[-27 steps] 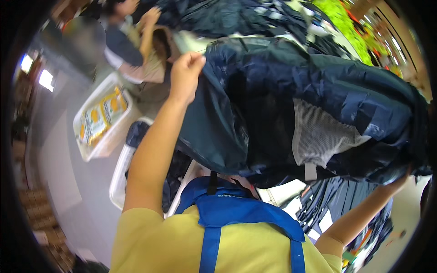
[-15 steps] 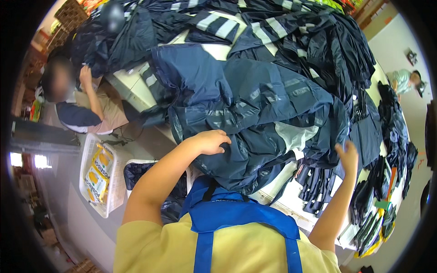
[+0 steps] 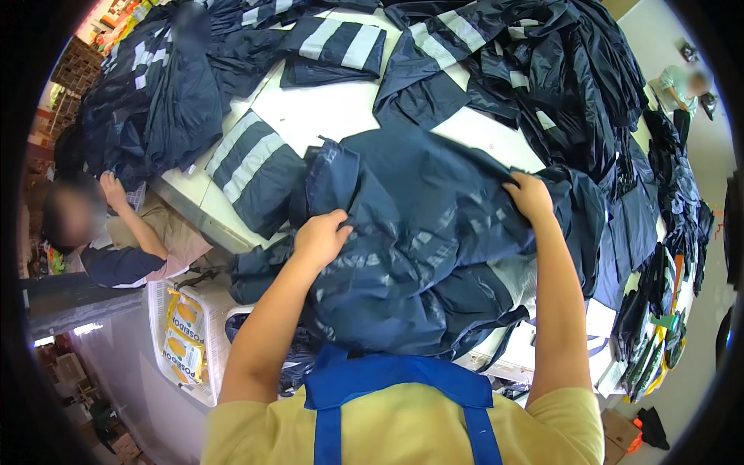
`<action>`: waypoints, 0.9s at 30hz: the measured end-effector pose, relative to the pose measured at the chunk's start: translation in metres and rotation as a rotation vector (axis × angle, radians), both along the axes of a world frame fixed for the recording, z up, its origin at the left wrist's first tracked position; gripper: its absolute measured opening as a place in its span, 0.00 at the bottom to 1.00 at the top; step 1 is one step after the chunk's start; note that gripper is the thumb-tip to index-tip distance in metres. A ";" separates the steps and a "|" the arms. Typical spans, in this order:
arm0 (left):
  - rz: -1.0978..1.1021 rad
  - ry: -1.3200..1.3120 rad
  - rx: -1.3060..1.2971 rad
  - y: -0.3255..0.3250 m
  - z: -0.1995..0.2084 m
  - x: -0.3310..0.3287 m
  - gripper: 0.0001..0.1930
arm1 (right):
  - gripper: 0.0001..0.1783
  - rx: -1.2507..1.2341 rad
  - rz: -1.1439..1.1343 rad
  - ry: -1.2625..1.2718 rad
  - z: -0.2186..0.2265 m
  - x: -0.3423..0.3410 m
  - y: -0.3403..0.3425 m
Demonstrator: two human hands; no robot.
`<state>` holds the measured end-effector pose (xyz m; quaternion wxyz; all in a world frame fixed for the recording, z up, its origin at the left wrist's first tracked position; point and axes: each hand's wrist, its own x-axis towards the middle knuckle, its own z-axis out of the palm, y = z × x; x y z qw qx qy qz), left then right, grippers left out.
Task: The person folds a dark blue jacket with reflective stripes on a white table. They smooth the fabric, fold the sleeves inward, fold the body in half, and then fold it again into a compact rectangle. The folded jacket is placed on a stack of similar items.
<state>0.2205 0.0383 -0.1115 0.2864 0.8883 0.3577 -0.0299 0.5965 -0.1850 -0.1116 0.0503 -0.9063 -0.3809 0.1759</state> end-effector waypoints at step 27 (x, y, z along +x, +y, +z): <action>-0.113 -0.077 -0.216 -0.142 -0.033 -0.034 0.25 | 0.33 0.718 -1.057 0.929 -0.032 -0.299 -0.163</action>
